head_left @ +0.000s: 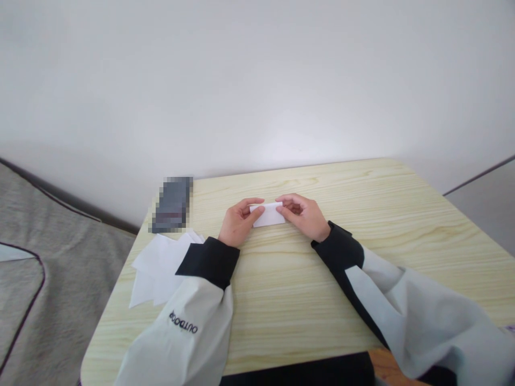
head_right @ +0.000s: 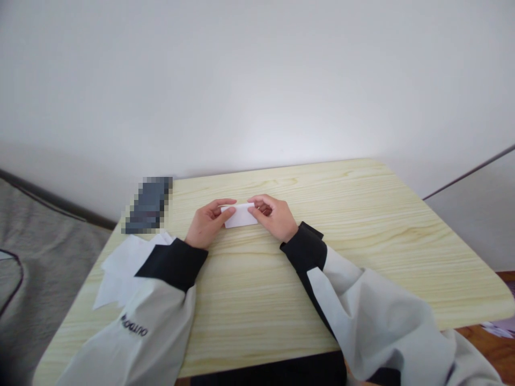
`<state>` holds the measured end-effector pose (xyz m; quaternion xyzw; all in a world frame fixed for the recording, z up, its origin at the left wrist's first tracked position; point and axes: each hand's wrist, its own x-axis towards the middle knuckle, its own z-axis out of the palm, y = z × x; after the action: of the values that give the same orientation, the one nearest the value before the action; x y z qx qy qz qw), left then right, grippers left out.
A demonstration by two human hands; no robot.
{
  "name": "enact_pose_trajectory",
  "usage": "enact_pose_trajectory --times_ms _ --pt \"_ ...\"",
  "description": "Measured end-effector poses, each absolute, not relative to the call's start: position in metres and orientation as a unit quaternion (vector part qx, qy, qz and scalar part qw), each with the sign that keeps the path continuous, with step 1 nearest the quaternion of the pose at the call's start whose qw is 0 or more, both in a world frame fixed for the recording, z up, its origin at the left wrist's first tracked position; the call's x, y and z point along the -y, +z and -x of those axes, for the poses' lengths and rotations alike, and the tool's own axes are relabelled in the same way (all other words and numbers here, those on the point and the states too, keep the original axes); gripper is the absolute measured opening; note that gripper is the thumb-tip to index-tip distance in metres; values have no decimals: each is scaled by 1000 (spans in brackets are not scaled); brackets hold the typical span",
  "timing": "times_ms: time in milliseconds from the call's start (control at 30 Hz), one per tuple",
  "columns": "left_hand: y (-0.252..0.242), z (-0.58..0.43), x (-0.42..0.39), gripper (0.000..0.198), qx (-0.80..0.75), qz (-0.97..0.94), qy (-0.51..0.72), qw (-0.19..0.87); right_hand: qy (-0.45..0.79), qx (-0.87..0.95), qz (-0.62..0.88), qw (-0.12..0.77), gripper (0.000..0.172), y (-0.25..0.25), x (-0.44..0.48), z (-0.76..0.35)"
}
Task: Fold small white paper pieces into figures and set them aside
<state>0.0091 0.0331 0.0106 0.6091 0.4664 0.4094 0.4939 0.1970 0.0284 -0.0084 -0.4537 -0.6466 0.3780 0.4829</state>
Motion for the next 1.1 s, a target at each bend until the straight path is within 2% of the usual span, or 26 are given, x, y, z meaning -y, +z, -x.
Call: enact_pose_trajectory --times_ms 200,333,667,1100 --pt "14 -8 -45 45 -476 -614 361 516 343 659 471 475 22 -6 -34 -196" --pt "14 -11 -52 43 -484 -618 386 484 322 661 487 472 23 -1 -37 -195" --pt "10 -10 -46 41 -469 -579 407 528 381 638 478 468 25 -2 -37 -194" --pt "14 -10 -45 46 -500 -580 387 513 392 637 473 466 24 -3 -36 -195"
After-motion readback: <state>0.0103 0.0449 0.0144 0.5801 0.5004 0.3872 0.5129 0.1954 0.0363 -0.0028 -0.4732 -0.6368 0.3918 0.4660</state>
